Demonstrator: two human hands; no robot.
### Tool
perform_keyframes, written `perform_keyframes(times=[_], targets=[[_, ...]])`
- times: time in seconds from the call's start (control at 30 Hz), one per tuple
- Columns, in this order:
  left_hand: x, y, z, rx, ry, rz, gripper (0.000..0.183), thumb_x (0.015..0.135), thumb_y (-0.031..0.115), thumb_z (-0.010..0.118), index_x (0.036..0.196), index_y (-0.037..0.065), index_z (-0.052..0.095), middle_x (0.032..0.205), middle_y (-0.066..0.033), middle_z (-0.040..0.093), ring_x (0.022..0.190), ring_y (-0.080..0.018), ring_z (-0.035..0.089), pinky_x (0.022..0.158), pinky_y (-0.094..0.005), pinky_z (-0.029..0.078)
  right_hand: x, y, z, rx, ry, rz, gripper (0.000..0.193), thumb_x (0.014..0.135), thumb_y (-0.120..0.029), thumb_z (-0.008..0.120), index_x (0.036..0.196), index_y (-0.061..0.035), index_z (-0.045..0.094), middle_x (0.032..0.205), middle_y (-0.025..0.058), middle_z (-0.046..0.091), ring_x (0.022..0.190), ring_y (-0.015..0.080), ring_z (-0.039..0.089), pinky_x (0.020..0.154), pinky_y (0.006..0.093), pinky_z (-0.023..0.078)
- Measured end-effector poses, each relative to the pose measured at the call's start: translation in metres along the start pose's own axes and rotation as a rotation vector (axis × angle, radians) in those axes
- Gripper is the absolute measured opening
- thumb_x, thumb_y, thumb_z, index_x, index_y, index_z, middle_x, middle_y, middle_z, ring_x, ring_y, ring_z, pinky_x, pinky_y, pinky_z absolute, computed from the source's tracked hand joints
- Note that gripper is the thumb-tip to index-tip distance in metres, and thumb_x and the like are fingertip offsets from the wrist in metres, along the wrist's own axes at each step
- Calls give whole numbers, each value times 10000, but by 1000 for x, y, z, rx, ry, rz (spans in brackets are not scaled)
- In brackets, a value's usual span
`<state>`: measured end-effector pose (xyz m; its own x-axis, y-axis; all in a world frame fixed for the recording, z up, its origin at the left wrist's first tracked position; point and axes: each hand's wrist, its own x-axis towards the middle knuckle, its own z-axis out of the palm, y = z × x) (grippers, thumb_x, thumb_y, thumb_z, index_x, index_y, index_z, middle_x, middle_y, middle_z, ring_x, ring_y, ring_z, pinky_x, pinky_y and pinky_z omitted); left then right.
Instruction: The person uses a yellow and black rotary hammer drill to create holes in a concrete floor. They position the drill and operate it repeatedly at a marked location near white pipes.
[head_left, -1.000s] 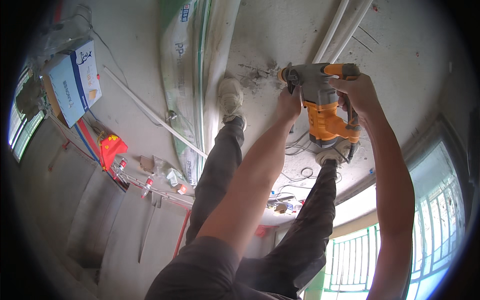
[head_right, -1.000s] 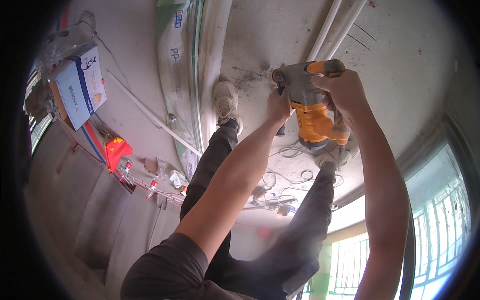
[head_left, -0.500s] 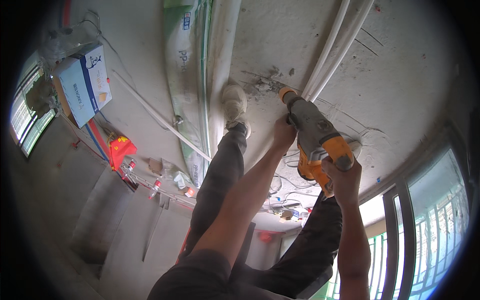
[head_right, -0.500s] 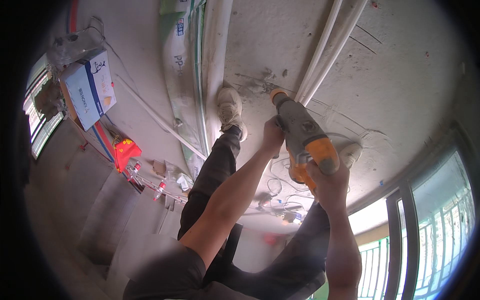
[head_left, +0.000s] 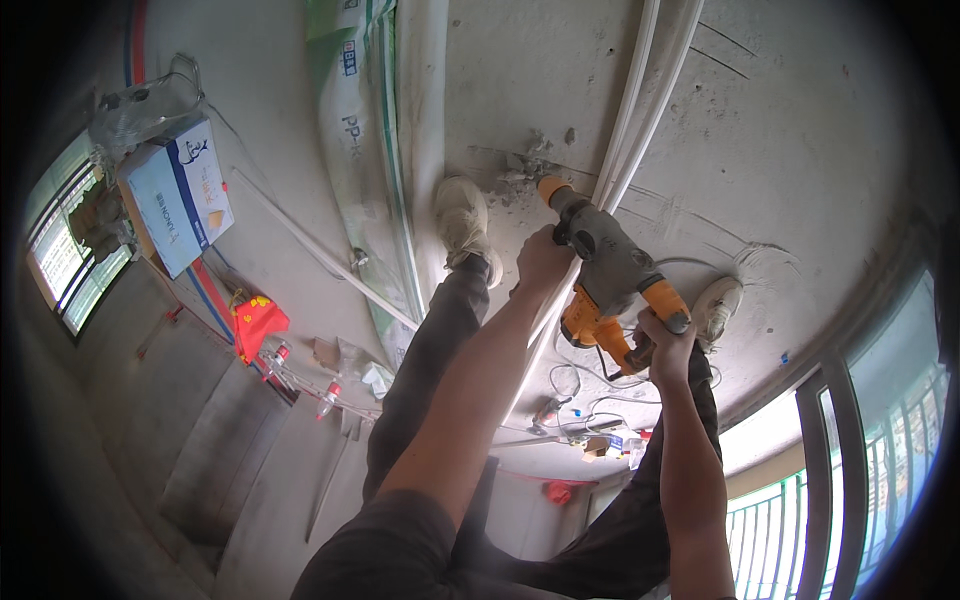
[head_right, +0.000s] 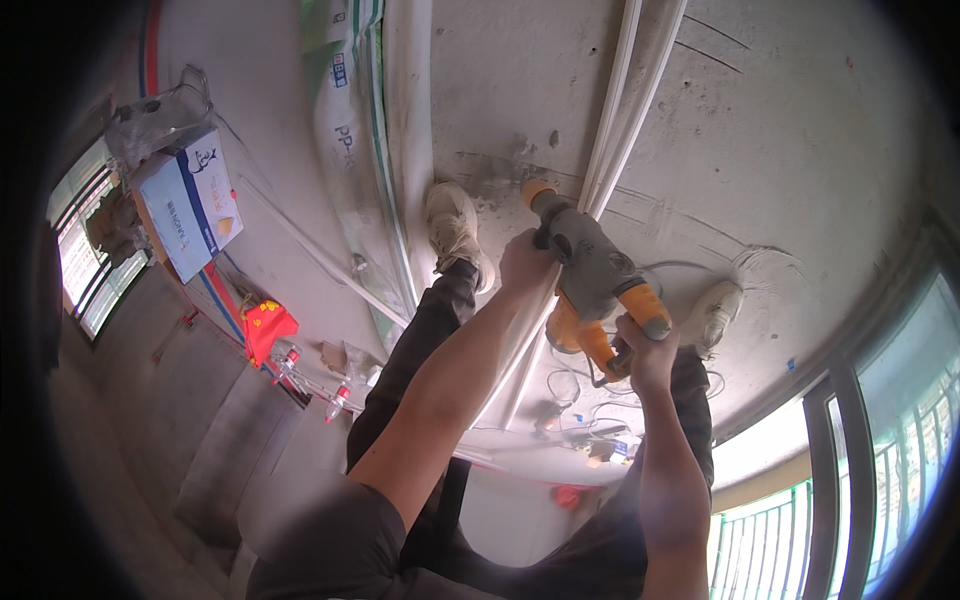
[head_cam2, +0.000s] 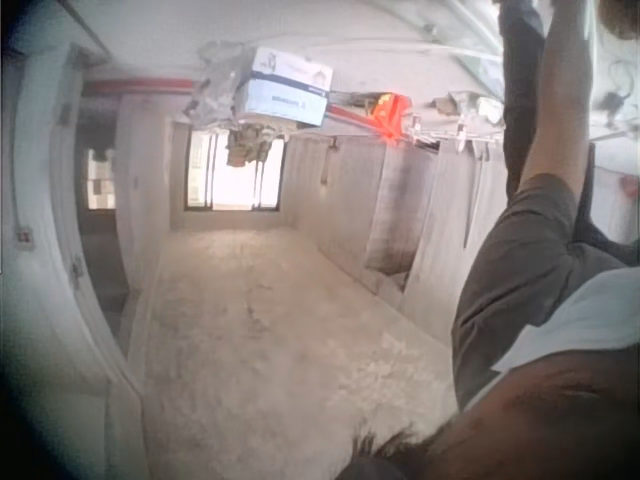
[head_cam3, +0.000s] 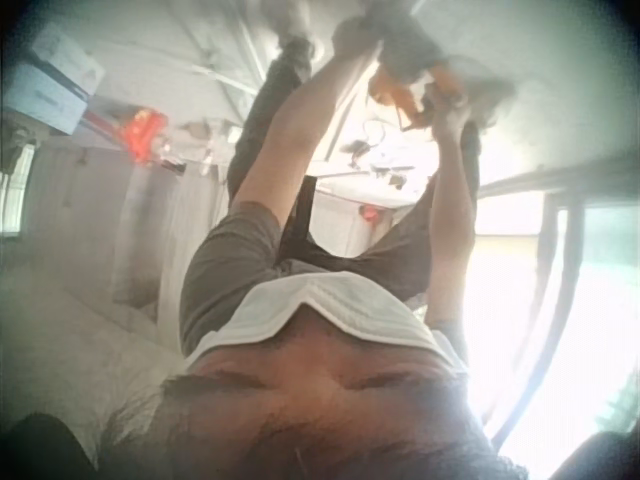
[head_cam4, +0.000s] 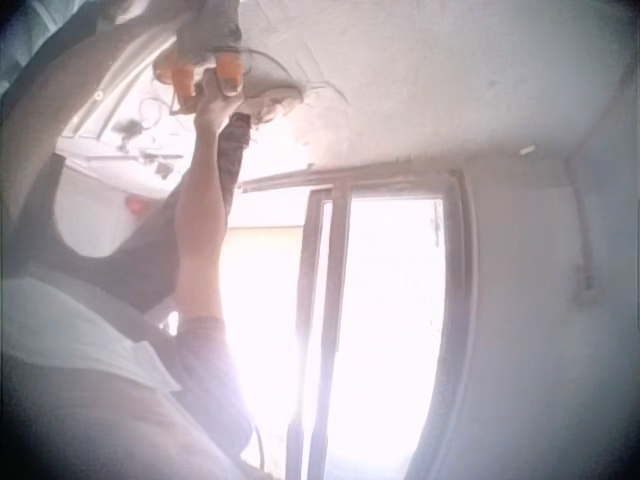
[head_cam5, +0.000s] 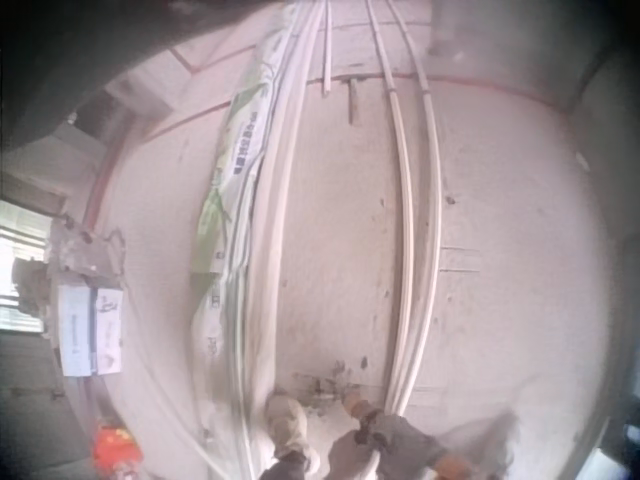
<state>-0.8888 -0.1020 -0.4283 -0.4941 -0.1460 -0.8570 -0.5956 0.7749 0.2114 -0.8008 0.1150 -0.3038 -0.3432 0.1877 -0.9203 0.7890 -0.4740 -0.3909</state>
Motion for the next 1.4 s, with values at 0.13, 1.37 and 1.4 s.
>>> perform_keyframes(times=[0.13,1.37,1.4], targets=[[-38,-9,-16,-40,55,48,340,882,328,698,1055,37,732,1018,-237,768,1050,-481,712,894,-566,542,-63,-32,23,-79,-25,2,122,889,-22,751,1001,-18,703,851,24,690,713,115,659,672,271,528],[10,-81,-384,-556,-594,62,380,1023,246,672,1331,25,643,1226,-183,712,1184,-320,689,998,-429,536,-102,-7,514,-225,200,0,559,918,-433,817,1179,7,593,958,239,768,927,470,752,828,534,576],[11,-80,-384,-560,-600,60,387,1027,243,669,1346,26,637,1239,-180,711,1194,-314,687,1006,-425,534,-100,-6,515,-229,204,-5,563,917,-436,818,1181,7,591,957,238,768,927,471,752,829,535,576]])
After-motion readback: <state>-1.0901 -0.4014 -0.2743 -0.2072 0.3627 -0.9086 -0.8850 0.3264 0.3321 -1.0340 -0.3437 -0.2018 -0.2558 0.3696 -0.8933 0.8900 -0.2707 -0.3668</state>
